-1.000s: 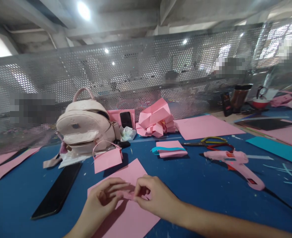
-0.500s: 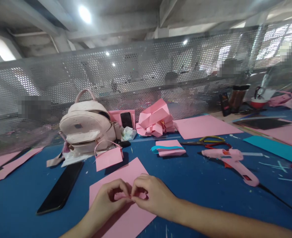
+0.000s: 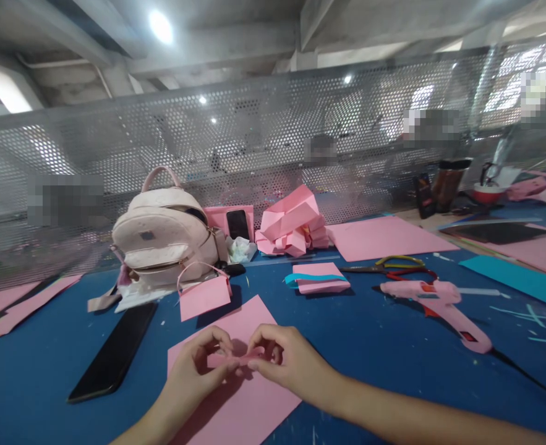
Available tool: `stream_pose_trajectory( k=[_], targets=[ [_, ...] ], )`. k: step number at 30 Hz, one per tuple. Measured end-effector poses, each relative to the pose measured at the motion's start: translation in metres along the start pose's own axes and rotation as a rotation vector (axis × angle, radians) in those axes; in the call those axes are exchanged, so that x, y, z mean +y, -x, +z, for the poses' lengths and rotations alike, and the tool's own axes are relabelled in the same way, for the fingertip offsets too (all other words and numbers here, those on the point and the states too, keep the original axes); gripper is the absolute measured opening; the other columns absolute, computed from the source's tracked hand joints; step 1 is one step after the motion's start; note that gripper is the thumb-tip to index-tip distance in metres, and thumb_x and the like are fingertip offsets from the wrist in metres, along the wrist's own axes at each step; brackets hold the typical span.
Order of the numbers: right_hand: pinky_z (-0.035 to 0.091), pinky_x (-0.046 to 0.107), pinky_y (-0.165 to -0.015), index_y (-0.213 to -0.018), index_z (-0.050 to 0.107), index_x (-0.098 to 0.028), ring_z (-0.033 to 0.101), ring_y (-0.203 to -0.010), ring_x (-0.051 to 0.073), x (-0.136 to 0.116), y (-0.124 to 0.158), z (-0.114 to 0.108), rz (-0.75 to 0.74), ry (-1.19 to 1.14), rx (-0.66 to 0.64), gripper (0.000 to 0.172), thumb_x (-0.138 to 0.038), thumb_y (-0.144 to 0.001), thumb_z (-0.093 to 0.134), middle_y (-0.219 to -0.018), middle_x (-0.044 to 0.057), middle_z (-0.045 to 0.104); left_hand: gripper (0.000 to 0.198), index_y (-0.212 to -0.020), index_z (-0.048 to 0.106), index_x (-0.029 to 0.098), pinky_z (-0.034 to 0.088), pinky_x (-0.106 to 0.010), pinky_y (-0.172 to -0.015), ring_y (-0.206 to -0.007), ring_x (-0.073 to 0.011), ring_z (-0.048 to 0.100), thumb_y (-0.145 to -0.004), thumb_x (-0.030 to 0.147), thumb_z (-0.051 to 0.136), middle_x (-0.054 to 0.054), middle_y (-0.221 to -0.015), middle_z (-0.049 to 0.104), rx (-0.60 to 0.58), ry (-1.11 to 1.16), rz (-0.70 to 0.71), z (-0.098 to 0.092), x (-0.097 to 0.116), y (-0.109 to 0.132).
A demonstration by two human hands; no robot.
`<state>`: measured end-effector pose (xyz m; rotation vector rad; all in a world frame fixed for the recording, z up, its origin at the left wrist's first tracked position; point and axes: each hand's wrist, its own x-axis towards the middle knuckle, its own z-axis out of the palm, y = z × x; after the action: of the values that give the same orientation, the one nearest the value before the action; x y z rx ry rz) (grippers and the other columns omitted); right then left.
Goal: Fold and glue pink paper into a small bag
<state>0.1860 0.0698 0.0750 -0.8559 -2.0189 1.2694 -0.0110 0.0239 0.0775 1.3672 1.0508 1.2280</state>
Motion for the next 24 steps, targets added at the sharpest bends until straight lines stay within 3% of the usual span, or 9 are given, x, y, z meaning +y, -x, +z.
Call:
stream_pose_trajectory(
  k=[7, 16, 24],
  targets=[
    [0.037, 0.024, -0.058, -0.081, 0.067, -0.016, 0.052, -0.060, 0.012, 0.0070, -0.0018, -0.0039, 0.059, -0.036, 0.040, 0.010, -0.026, -0.083, 0.068, -0.068, -0.001, 0.065, 0.019, -0.073, 0.057, 0.017, 0.053, -0.021, -0.060, -0.064, -0.0130, 0.069, -0.080, 0.021, 0.074, 0.002, -0.071, 0.063, 0.002, -0.036, -0.037, -0.0015, 0.0004, 0.0000],
    [0.051, 0.027, -0.063, -0.080, 0.069, -0.015, 0.066, -0.064, 0.016, 0.0059, -0.0038, -0.0054, 0.099, -0.279, 0.041, 0.025, -0.040, -0.084, 0.071, -0.071, 0.005, 0.073, 0.019, -0.072, 0.055, 0.017, 0.052, -0.024, -0.063, -0.063, -0.0150, 0.070, -0.081, 0.017, 0.071, 0.001, -0.065, 0.068, -0.024, -0.029, -0.066, -0.0057, -0.0039, -0.0022],
    [0.052, 0.026, -0.056, -0.070, 0.065, -0.016, 0.064, -0.053, 0.015, 0.0051, -0.0040, -0.0033, 0.146, -0.340, 0.077, 0.022, -0.035, -0.079, 0.073, -0.059, 0.003, 0.070, 0.021, -0.069, 0.052, 0.018, 0.051, -0.023, -0.063, -0.064, -0.0151, 0.071, -0.079, 0.014, 0.070, 0.001, -0.064, 0.068, -0.035, -0.044, -0.051, -0.0061, -0.0030, -0.0024]
  ],
)
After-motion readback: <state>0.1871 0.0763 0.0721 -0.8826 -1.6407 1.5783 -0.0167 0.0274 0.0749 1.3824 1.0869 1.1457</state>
